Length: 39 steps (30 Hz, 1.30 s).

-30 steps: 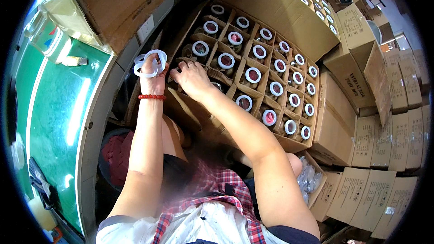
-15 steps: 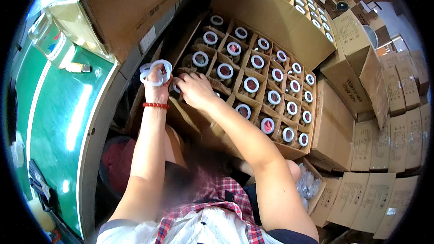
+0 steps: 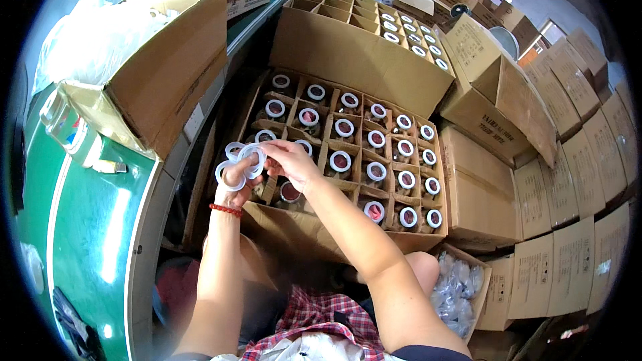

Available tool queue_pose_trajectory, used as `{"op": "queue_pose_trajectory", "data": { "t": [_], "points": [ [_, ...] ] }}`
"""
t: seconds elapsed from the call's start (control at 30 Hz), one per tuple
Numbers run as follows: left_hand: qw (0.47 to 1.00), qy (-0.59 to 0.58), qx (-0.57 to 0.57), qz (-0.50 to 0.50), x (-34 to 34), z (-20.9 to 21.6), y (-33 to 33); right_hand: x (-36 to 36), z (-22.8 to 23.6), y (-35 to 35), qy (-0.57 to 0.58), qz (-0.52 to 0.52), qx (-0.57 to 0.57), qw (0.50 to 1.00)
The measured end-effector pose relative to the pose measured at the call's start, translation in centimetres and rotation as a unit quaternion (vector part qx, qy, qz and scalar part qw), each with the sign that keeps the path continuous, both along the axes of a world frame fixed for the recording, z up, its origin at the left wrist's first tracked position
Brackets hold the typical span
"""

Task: The person places white plastic rings onto the tops of glass jars arranged in a cardboard box. They then pick up a plastic lid, place it on a jar, and screw it on to seal it.

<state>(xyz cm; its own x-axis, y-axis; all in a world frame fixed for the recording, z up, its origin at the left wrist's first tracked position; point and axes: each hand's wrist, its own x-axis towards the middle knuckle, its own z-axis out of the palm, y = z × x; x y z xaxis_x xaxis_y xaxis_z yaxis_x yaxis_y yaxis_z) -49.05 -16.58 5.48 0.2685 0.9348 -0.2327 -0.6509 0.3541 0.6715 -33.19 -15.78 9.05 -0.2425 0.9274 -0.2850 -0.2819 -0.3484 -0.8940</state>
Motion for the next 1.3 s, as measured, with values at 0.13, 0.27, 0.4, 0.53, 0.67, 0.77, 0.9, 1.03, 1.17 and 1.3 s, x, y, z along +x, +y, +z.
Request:
{"op": "queue_pose_trajectory", "data": {
  "t": [0.13,0.27,0.4,0.53,0.67,0.77,0.9,1.03,1.17,1.3],
  "points": [
    [0.995,-0.013,0.049,-0.081,0.2,0.0,-0.1,1.6,-0.8,0.1,0.022,-0.045,-0.013,0.999],
    [0.994,-0.006,0.092,-0.056,1.0,-0.3,-0.1,2.5,-0.9,-0.4,0.001,-0.079,-0.010,0.997],
    [0.995,0.047,0.081,-0.044,1.5,-1.5,0.2,2.3,-1.1,-1.6,-0.039,-0.135,0.028,0.990],
    [0.997,0.027,0.075,-0.011,1.5,-2.8,0.5,3.2,-1.2,-1.7,-0.006,-0.197,0.035,0.980],
    [0.992,0.103,0.033,0.071,1.1,-2.1,0.6,4.7,-2.2,-2.3,-0.171,-0.212,0.174,0.946],
    [0.994,0.070,0.043,0.067,0.5,-2.4,0.8,5.8,-6.4,-4.5,-0.460,-0.041,0.360,0.811],
    [0.989,0.089,0.014,0.114,0.2,-2.2,0.6,5.1,-6.6,-8.5,-0.628,0.080,0.388,0.669],
    [0.990,0.076,0.004,0.120,0.2,-2.5,0.7,6.2,-7.2,-9.0,-0.697,0.047,0.419,0.581],
    [0.990,0.075,-0.004,0.115,0.6,-2.2,0.7,6.5,-7.6,-8.6,-0.691,0.021,0.417,0.590],
    [0.989,0.069,-0.015,0.128,0.9,-2.1,0.9,6.2,-8.2,-7.9,-0.671,0.002,0.416,0.614]
  ]
}}
